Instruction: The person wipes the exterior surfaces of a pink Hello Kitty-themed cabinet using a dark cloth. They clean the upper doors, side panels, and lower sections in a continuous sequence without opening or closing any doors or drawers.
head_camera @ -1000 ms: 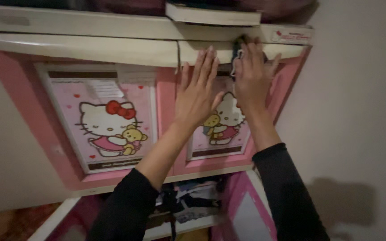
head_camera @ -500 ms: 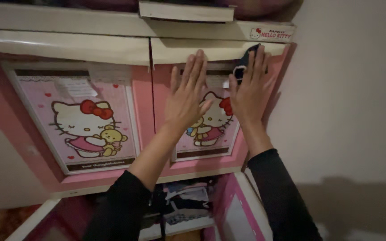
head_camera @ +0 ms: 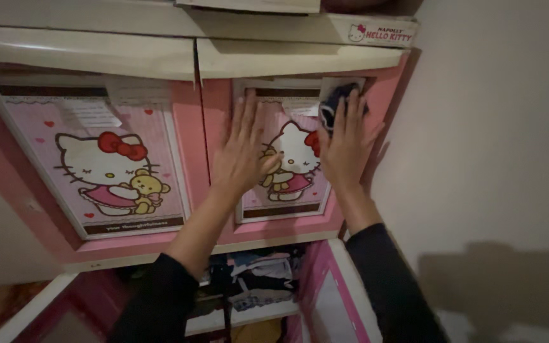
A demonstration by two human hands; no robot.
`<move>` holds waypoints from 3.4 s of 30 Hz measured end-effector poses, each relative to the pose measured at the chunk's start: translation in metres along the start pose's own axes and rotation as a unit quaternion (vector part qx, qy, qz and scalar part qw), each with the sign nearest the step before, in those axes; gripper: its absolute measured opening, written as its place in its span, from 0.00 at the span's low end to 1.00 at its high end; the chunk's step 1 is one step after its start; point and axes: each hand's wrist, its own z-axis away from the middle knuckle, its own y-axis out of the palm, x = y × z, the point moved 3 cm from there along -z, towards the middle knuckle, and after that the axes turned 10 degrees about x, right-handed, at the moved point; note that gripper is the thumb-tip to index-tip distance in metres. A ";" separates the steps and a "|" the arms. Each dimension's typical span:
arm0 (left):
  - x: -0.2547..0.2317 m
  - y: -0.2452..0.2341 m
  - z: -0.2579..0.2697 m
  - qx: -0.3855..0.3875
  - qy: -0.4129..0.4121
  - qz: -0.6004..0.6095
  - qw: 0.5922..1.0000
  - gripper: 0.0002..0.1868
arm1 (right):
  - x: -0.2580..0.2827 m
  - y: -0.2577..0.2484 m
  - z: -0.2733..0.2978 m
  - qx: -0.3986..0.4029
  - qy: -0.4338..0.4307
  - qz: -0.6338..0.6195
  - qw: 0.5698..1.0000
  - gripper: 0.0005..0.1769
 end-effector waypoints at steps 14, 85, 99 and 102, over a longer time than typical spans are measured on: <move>0.058 0.013 0.045 0.009 -0.008 -0.085 0.996 0.54 | 0.075 0.069 0.051 0.006 -0.142 -0.035 0.989 0.37; -0.045 0.141 0.053 0.006 0.030 0.045 0.999 0.47 | -0.045 0.059 0.106 0.009 -0.163 0.087 0.983 0.26; -0.073 0.132 0.008 -0.006 0.039 0.042 0.998 0.44 | -0.061 0.035 0.021 -0.052 -0.031 -0.006 0.998 0.33; -0.073 0.133 0.007 -0.024 0.038 0.021 0.999 0.43 | -0.062 0.029 0.013 -0.062 -0.014 -0.019 0.998 0.36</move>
